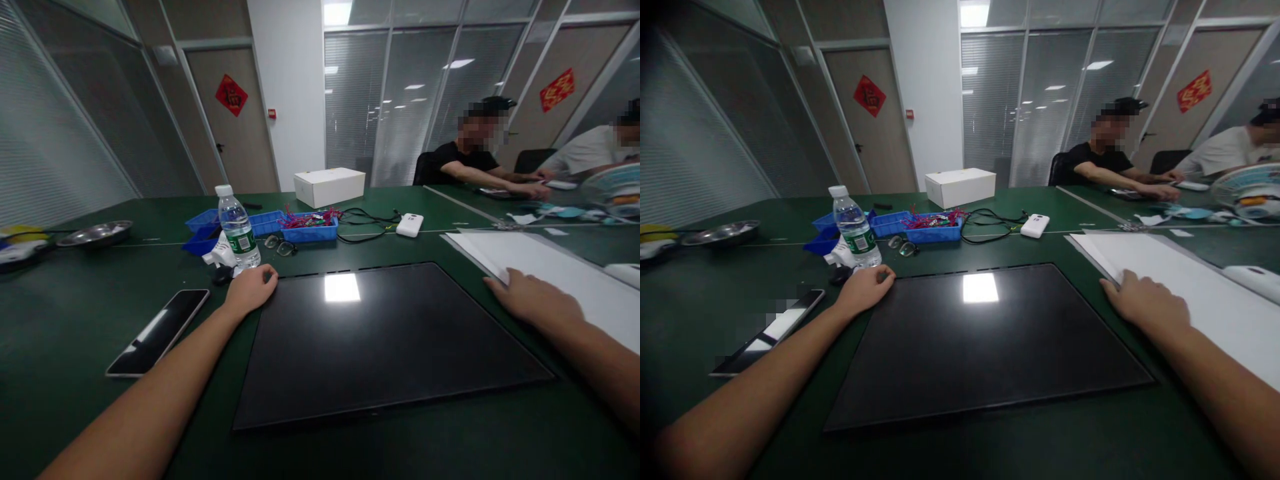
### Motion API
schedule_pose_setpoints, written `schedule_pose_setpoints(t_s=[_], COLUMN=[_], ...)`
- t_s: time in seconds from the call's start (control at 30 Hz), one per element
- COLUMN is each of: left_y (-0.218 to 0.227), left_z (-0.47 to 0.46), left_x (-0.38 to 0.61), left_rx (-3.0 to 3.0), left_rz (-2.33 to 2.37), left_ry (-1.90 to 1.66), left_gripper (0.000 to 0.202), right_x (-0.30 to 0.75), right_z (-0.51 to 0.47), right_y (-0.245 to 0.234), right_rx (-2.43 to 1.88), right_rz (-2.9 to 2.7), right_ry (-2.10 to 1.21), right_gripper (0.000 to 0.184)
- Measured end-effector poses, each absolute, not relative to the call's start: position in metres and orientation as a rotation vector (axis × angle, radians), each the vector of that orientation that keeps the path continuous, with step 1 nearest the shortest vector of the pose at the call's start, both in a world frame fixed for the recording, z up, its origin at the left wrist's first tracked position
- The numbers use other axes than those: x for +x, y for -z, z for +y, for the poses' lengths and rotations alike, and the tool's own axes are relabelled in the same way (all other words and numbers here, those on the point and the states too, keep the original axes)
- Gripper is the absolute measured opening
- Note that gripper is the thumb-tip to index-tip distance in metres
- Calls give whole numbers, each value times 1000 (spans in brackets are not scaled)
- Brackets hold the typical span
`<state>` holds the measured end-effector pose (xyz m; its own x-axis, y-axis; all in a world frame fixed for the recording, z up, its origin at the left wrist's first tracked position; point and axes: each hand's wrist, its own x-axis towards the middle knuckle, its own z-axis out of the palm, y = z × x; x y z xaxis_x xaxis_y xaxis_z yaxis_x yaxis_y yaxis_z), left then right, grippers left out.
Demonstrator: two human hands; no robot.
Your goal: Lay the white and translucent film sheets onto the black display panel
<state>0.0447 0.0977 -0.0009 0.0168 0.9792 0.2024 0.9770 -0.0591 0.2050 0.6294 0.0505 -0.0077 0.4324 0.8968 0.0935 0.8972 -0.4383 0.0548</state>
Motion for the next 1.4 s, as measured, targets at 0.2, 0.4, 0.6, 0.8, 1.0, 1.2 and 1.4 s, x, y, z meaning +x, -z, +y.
schedule_pose_setpoints(t_s=[0.2, 0.4, 0.6, 0.8, 1.0, 1.2, 1.4], left_y=[3, 0, -2, -5, -5, -4, -5], left_z=[97, 94, 92, 90, 90, 91, 91], left_x=[48, 51, 51, 53, 53, 51, 50], left_rx=[2168, 2111, 2095, 2075, 2061, 2089, 2166], left_rz=[2306, 2414, 2420, 2436, 2423, 2385, 2318], left_ry=[-441, -447, -418, -323, -303, -311, -282], left_gripper=[32, 32, 35, 52, 71, 72, 58], right_x=[642, 620, 529, 453, 461, 462, 458], right_z=[43, 22, -13, -36, -42, -46, -50], right_y=[7, -20, -31, -6, -9, -18, -19], right_rx=[-2720, -2749, -2173, -1247, -1004, -879, -741], right_rz=[-1763, -1759, -2198, -2571, -2552, -2607, -2639], right_ry=[151, 372, 606, 517, 325, 237, 205], right_gripper=[61, 49, 36, 23, 24, 25, 39])
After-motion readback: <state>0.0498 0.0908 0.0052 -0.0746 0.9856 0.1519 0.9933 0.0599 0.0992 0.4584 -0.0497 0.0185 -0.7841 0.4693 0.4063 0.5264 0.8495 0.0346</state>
